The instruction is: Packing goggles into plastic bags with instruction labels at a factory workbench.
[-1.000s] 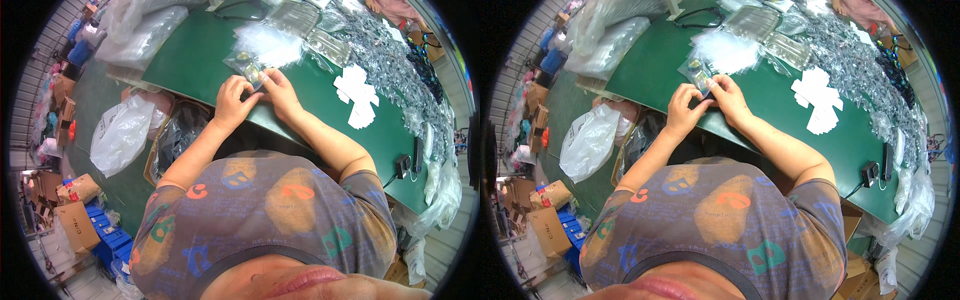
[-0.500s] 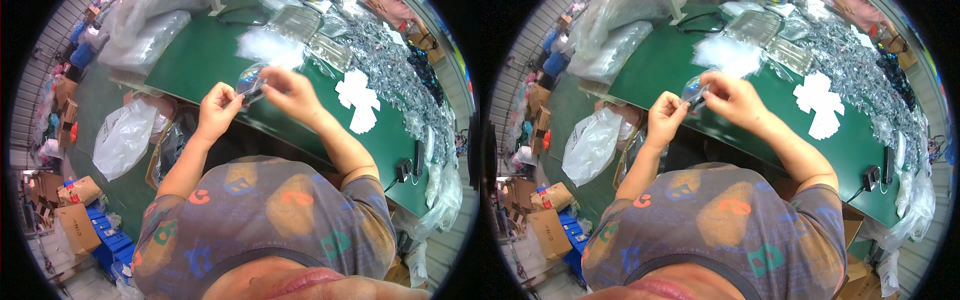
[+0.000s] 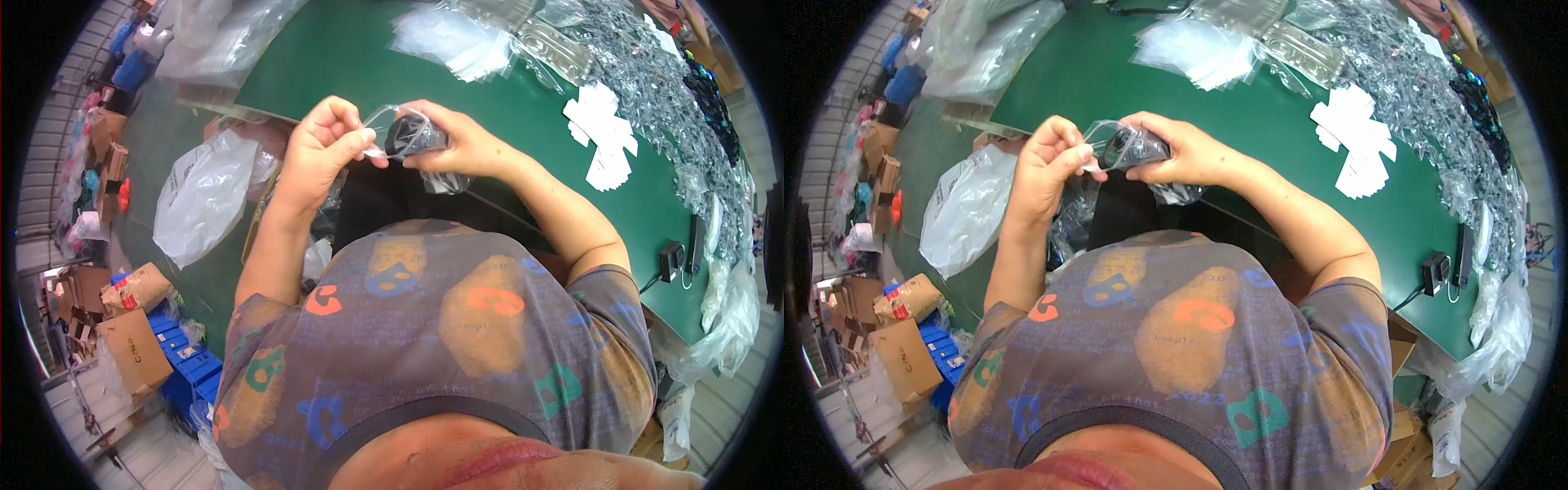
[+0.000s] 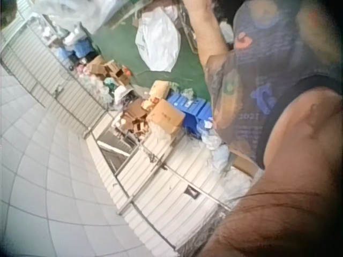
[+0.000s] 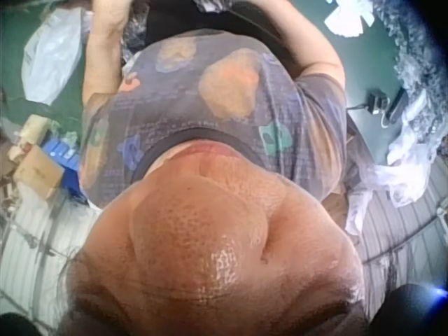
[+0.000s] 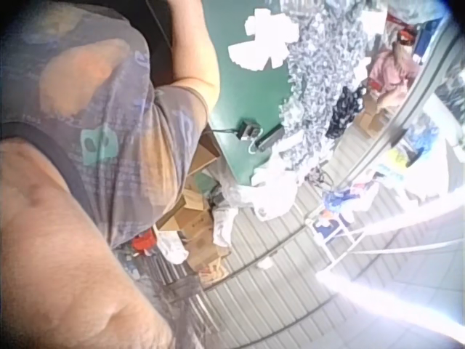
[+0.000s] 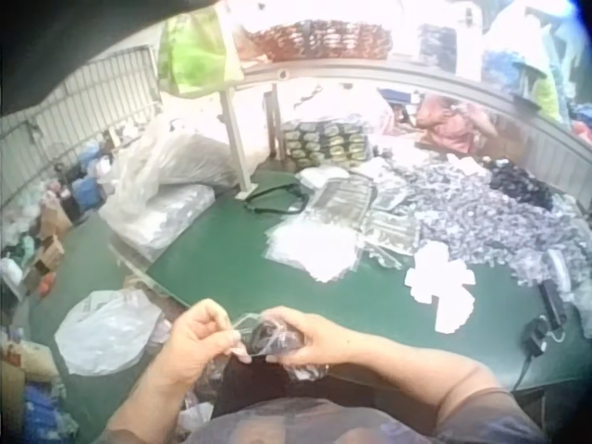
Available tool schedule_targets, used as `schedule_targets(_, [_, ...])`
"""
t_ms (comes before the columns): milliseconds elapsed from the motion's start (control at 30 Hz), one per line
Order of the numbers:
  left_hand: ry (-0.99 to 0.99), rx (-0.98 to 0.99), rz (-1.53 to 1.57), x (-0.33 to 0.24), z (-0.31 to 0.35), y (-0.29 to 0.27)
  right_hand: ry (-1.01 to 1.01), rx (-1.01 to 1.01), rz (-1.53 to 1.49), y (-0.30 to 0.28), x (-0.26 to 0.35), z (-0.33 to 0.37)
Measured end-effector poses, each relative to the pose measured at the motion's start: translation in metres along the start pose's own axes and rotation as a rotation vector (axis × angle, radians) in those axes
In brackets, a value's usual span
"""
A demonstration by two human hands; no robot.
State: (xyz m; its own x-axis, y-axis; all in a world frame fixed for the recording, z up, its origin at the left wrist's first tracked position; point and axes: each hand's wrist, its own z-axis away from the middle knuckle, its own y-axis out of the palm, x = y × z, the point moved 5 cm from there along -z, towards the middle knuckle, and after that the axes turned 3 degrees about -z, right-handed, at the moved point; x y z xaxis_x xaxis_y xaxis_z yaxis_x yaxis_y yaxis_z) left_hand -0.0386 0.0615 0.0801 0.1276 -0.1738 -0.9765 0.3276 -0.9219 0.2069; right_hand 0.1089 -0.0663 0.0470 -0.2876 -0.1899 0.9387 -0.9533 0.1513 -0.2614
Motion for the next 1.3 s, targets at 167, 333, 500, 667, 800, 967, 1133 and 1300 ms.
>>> schedule_targets(167, [0.177, -0.126, -0.388, -0.014, 0.012, 0.013, -0.056, -0.109, 0.062, 0.001, -0.002, 0.003])
schedule_targets(333, [0.983, -0.134, -1.167, -0.039, 0.03, 0.038, 0.005, -0.164, 0.005, -0.009, -0.006, 0.001])
schedule_targets(500, [1.066, -0.159, -1.349, -0.027, 0.023, 0.046, -0.019, -0.177, 0.013, -0.008, -0.009, 0.002])
schedule_targets(667, [1.047, -0.08, -1.392, -0.028, 0.016, 0.051, -0.001, -0.155, 0.049, -0.008, -0.012, 0.003])
schedule_targets(800, [0.803, 0.058, -1.208, -0.026, 0.012, 0.049, -0.053, -0.175, 0.167, -0.012, -0.016, 0.003])
schedule_targets(967, [0.377, 0.15, -0.904, -0.014, 0.009, 0.035, -0.188, -0.077, 0.247, -0.005, -0.005, 0.005])
schedule_targets(1133, [0.205, 0.051, -0.755, -0.014, 0.005, 0.033, -0.256, -0.077, 0.301, -0.004, 0.001, 0.008])
schedule_targets(1300, [0.482, 0.103, -0.995, -0.024, 0.007, 0.044, -0.339, -0.132, 0.315, -0.003, 0.003, 0.012])
